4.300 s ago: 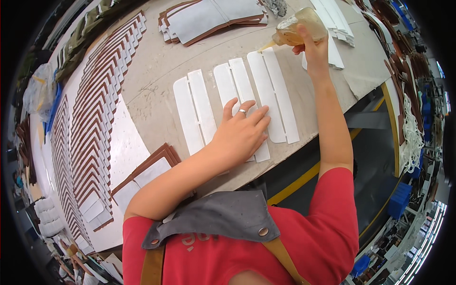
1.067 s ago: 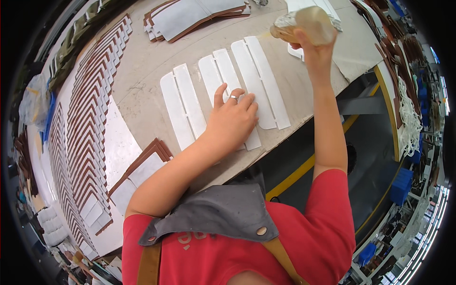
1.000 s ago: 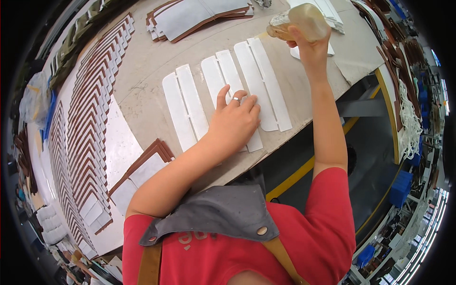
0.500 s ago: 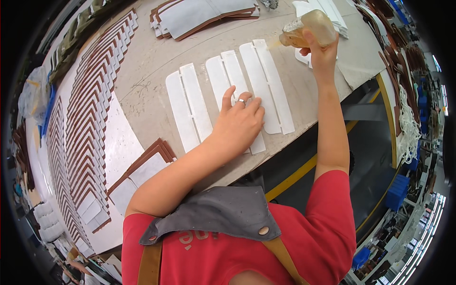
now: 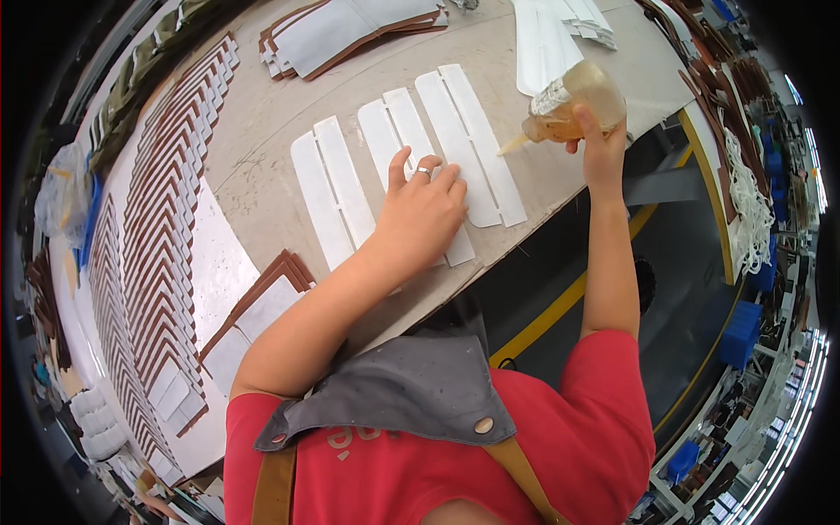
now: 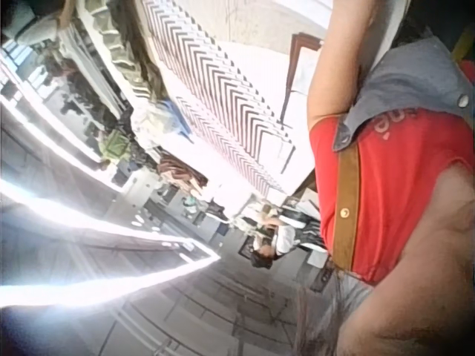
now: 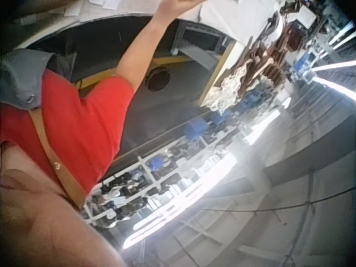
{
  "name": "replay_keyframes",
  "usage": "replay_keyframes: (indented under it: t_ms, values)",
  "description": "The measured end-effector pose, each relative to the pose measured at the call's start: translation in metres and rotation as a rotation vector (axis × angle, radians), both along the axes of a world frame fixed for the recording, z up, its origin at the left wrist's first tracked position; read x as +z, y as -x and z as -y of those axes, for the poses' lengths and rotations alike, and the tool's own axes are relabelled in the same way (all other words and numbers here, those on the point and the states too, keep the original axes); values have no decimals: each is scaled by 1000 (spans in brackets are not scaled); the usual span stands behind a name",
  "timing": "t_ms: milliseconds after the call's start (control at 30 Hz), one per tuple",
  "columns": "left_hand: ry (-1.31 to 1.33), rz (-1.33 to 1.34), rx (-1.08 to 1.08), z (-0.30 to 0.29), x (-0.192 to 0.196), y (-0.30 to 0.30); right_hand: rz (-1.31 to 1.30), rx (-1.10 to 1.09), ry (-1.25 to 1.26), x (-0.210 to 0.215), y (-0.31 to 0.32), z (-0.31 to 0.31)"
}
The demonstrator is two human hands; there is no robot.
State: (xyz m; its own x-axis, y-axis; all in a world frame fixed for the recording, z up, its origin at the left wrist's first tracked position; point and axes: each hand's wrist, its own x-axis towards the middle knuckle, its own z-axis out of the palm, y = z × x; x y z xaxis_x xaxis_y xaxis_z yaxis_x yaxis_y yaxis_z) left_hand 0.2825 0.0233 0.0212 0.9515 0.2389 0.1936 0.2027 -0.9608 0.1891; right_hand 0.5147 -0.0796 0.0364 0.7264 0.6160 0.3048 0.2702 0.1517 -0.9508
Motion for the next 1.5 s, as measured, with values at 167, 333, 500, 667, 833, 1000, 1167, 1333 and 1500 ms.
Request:
replay_keyframes:
  t_ms: [167, 333, 500, 667, 833, 1000, 1167, 1333, 1500]
  values:
    - [-23, -21, 1, 1, 4, 0, -20, -16, 5, -4, 8, 32]
    - [-27, -28, 3, 2, 6, -2, -53, 42, 5, -10, 11, 67]
    - [99, -25, 14, -3, 5, -2, -545, 50, -348, 16, 2, 71]
    - [234, 176, 102, -10, 20, 27, -410, -61, -50, 53, -19, 55]
    - [300, -65, 188, -25, 49, 109, 729, -149, 971, 18, -17, 32]
    - [211, -102, 145, -7, 27, 161, 836, -139, 1160, 32, 8, 10]
    - [-180, -156, 28, 5, 17, 147, 1021, -157, 616, 42, 49, -1]
    - [-338, -233, -42, 7, 12, 134, 896, -15, 443, 53, 103, -11]
    - [323, 130, 203, -19, 21, 151, 636, 114, 350, 38, 145, -18]
